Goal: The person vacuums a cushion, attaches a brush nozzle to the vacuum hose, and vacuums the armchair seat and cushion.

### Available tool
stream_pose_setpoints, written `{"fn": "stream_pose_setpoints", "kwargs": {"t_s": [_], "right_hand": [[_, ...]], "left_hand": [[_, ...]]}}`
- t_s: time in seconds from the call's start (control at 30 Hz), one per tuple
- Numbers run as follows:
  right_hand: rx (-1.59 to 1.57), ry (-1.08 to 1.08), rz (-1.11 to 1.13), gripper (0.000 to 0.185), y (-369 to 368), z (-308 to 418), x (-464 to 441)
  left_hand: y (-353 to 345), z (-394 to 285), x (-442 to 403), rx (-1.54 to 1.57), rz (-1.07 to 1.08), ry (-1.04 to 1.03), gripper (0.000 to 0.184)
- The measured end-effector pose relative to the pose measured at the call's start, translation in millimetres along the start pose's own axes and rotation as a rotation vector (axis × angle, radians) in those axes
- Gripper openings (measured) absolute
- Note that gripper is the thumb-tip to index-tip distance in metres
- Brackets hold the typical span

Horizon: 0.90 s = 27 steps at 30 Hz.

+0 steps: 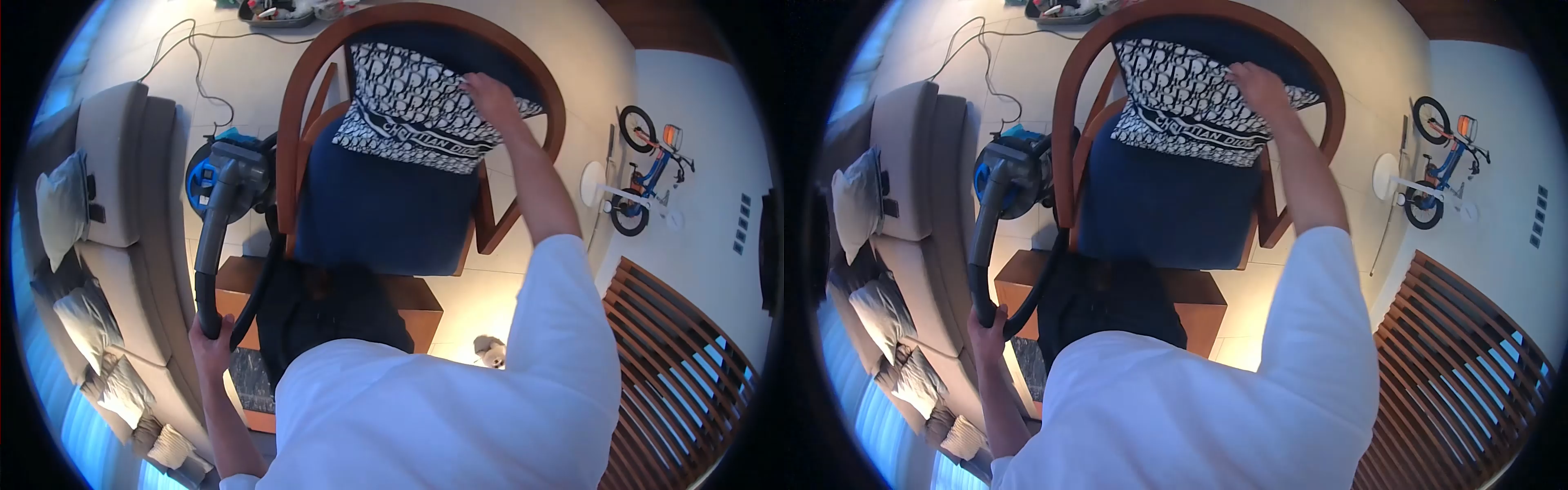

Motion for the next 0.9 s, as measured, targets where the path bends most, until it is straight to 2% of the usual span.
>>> {"fn": "stream_pose_setpoints", "kwargs": {"t_s": [0.13,0.23,0.3,0.33,0.43,0.47,0.57,0.63,0.7,0.73,0.9], "right_hand": [[-0.051,0.031,0.024,0.020,25,1,-16],[-0.066,-0.012,-0.122,0.022,12,-22,-7],[-0.076,-0.128,-0.089,0.023,-12,-19,-2],[-0.168,-0.184,-0.145,0.023,-9,-17,0],[-0.289,-0.232,-0.221,0.022,15,-3,-1],[-0.312,-0.254,-0.158,0.022,18,-4,1],[-0.339,-0.319,-0.166,0.023,22,-13,9],[-0.304,-0.309,-0.204,0.024,13,-22,10],[-0.108,-0.184,-0.048,0.025,-4,-25,2],[0.041,-0.101,-0.047,0.032,-5,-21,2],[0.032,-0.064,-0.088,0.046,25,13,-20]], "left_hand": [[4,-3,1,0.016,0.003,0.043,0.025],[5,-8,-3,-0.022,-0.005,0.029,0.024],[5,-14,1,0.004,-0.005,0.017,0.024],[8,-16,4,0.009,-0.023,0.024,0.024],[9,-10,7,-0.009,0.002,0.027,0.024],[11,-8,6,-0.009,-0.009,0.029,0.024],[11,1,-2,-0.006,-0.020,0.041,0.023],[9,-2,-2,-0.013,-0.013,0.035,0.023],[10,-15,-3,-0.027,-0.027,-0.010,0.023],[10,-15,-2,-0.030,-0.021,-0.013,0.023],[9,-11,-3,0.023,0.035,0.038,0.024]]}}
Point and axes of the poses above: each hand's wrist, its own x-axis away from the middle knuckle, its own y-axis out of the back of the hand, z = x × y, the point moved 6 cm from there along -x, towards the middle knuckle, and after that the axes turned 7 degrees about y, right-handed, at the moved point
